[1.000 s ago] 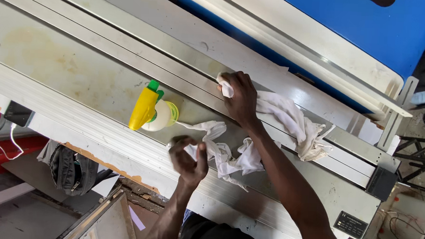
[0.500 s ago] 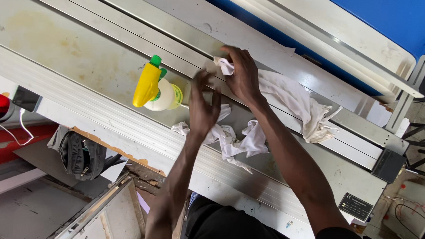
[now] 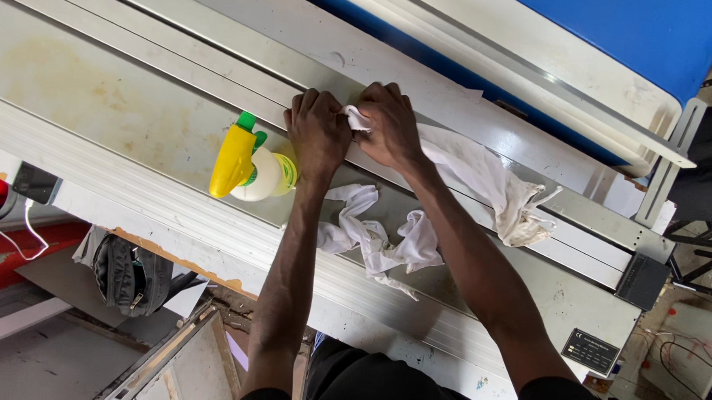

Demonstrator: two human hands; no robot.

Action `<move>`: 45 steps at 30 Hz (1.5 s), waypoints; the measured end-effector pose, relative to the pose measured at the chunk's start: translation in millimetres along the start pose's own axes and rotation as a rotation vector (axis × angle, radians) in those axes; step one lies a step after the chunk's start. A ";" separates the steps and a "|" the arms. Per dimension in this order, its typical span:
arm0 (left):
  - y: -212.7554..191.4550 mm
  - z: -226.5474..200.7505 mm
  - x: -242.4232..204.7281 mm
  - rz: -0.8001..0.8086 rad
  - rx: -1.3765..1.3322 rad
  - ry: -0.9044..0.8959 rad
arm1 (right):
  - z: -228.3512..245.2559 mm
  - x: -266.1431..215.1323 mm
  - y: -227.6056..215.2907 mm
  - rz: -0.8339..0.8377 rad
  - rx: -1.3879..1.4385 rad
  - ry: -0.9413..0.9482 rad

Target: The person sprays a cleaning solution from a yellow bottle onto a white metal surface and wipes it with a white cloth. They repeatedly spray and wipe different sections of the surface, folding the cloth as needed.

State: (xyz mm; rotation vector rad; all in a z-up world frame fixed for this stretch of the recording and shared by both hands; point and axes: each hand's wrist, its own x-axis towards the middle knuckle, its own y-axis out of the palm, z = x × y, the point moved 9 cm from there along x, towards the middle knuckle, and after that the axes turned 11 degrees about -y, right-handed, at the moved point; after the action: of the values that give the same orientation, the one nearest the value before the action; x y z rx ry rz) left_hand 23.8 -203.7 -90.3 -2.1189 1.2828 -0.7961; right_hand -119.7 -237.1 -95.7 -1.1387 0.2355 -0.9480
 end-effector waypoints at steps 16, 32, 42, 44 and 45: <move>-6.1 -5.2 -17.8 -0.128 -0.088 -0.058 | 12.4 -12.0 -8.3 -0.126 0.147 -0.022; -5.2 1.9 -5.9 -0.058 -0.096 -0.302 | 24.3 28.8 -6.6 0.080 -0.093 -0.214; -28.9 -1.3 -9.4 -0.185 -0.453 -0.274 | 27.0 36.9 -12.7 -0.036 -0.107 -0.044; -38.0 -0.6 -14.8 -0.222 -0.572 -0.298 | 41.6 29.5 -9.2 0.021 -0.166 -0.171; -40.2 -1.9 -17.6 -0.220 -0.568 -0.299 | 41.1 22.9 -11.6 0.021 -0.162 -0.169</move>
State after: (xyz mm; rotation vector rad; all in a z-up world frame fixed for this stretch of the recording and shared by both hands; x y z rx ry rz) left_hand 39.5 -171.8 -64.6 -2.7341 1.2222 -0.1792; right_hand -87.2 -227.9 -61.1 -1.3560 0.1892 -0.8195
